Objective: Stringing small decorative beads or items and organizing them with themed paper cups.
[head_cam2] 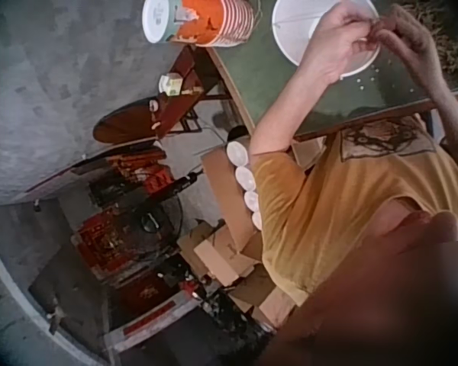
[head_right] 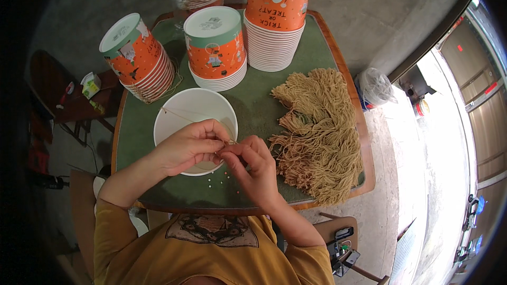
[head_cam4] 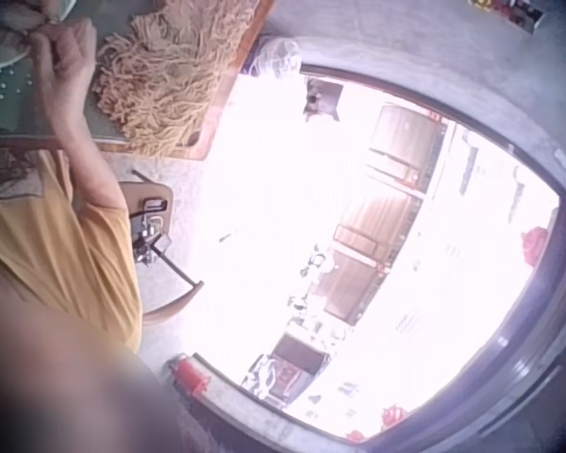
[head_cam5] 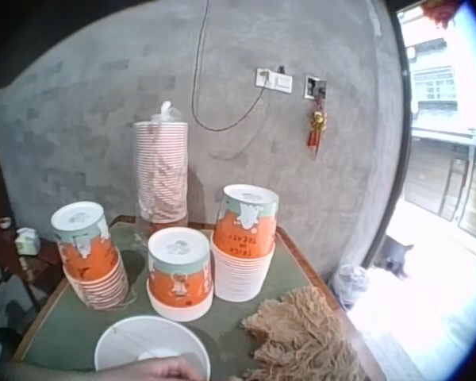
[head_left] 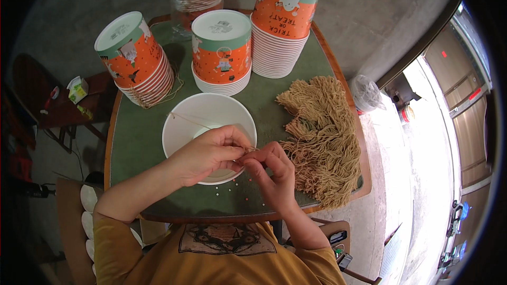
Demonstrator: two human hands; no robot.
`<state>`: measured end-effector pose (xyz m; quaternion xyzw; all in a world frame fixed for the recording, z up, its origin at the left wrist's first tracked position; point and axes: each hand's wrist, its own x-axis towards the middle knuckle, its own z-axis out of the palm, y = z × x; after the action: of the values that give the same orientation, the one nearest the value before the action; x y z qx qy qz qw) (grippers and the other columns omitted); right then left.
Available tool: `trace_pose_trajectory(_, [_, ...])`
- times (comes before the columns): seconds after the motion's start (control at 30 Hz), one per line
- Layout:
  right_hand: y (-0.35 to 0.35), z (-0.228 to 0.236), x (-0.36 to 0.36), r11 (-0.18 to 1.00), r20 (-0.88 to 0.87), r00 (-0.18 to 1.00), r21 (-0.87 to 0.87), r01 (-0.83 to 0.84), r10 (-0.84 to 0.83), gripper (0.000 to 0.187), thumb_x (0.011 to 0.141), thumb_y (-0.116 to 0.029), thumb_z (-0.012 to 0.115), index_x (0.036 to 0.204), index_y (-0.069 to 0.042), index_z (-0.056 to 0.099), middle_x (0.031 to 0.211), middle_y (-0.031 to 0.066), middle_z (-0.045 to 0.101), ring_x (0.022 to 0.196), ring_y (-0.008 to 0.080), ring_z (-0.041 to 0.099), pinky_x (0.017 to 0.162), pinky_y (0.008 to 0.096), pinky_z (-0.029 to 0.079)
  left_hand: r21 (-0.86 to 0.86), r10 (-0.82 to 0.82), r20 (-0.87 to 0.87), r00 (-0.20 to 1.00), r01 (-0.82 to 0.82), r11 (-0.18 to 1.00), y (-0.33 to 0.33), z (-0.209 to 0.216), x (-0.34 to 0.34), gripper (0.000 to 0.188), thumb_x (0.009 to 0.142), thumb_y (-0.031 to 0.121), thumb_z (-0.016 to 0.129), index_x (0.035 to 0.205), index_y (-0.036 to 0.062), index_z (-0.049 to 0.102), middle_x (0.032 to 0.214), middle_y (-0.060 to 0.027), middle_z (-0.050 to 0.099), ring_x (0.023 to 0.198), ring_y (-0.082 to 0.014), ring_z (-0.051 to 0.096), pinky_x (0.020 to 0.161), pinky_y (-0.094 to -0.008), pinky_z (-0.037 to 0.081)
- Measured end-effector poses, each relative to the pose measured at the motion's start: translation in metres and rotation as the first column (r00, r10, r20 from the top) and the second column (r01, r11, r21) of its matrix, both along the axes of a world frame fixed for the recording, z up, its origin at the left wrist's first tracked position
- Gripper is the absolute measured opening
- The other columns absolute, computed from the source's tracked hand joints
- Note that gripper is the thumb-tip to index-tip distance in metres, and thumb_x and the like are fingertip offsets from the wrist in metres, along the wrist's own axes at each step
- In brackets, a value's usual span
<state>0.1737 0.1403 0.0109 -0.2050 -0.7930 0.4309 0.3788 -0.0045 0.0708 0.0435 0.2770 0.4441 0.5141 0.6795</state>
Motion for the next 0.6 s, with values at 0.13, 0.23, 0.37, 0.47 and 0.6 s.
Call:
trace_pose_trajectory(0.13, [0.0043,-0.0023,0.0021,0.999,0.004,1.000,0.041,-0.019,0.019,0.015,0.080,-0.004,0.074,0.094,-0.008,0.070,0.082,0.0046,0.058,0.075,0.0186,0.056,0.066,0.0293,0.047,0.066,0.003,-0.119,0.993,0.005,0.998,-0.0019,-0.0014,0.0001,0.010,0.095,0.002,0.055,0.105,0.0037,0.054,0.100,-0.0050,0.059,0.088,-0.0133,0.059,0.077,-0.0283,0.050])
trace_pose_trajectory(0.23, [0.0023,0.0008,0.0007,1.000,0.004,1.000,0.027,-0.014,0.014,0.017,0.080,-0.003,0.073,0.095,-0.008,0.069,0.081,0.0042,0.058,0.072,0.0193,0.056,0.064,0.0305,0.047,0.094,0.001,-0.196,0.981,0.018,0.995,-0.0034,0.0012,0.0013,0.012,0.094,0.000,0.053,0.106,0.0036,0.053,0.101,-0.0048,0.059,0.090,-0.0126,0.059,0.076,-0.0281,0.050])
trace_pose_trajectory(0.37, [0.0030,-0.0004,0.0004,0.999,0.006,1.000,0.038,-0.019,0.019,0.020,0.078,-0.003,0.075,0.096,-0.009,0.069,0.079,0.0043,0.057,0.069,0.0207,0.055,0.061,0.0324,0.047,0.095,0.035,-0.210,0.977,-0.015,0.995,-0.0040,0.0034,0.0028,0.014,0.094,-0.001,0.053,0.107,0.0036,0.053,0.101,-0.0044,0.058,0.091,-0.0118,0.058,0.076,-0.0278,0.050])
trace_pose_trajectory(0.47, [0.0041,0.0028,0.0012,0.965,0.027,1.000,0.263,-0.004,-0.003,0.023,0.076,-0.003,0.075,0.097,-0.009,0.069,0.078,0.0047,0.057,0.069,0.0220,0.055,0.060,0.0337,0.047,0.094,0.041,-0.223,0.974,-0.020,0.995,-0.0065,0.0049,0.0024,0.013,0.093,0.001,0.054,0.106,0.0023,0.054,0.101,-0.0049,0.059,0.089,-0.0108,0.058,0.078,-0.0258,0.051])
trace_pose_trajectory(0.6, [0.0040,0.0038,0.0018,0.965,0.035,0.999,0.262,0.003,-0.012,0.024,0.077,-0.002,0.074,0.099,-0.009,0.068,0.077,0.0040,0.057,0.069,0.0213,0.055,0.061,0.0333,0.046,0.094,0.047,-0.133,0.990,-0.035,0.995,-0.0090,0.0037,0.0007,0.018,0.092,0.000,0.054,0.109,0.0024,0.054,0.101,-0.0052,0.058,0.089,-0.0116,0.057,0.078,-0.0266,0.051])
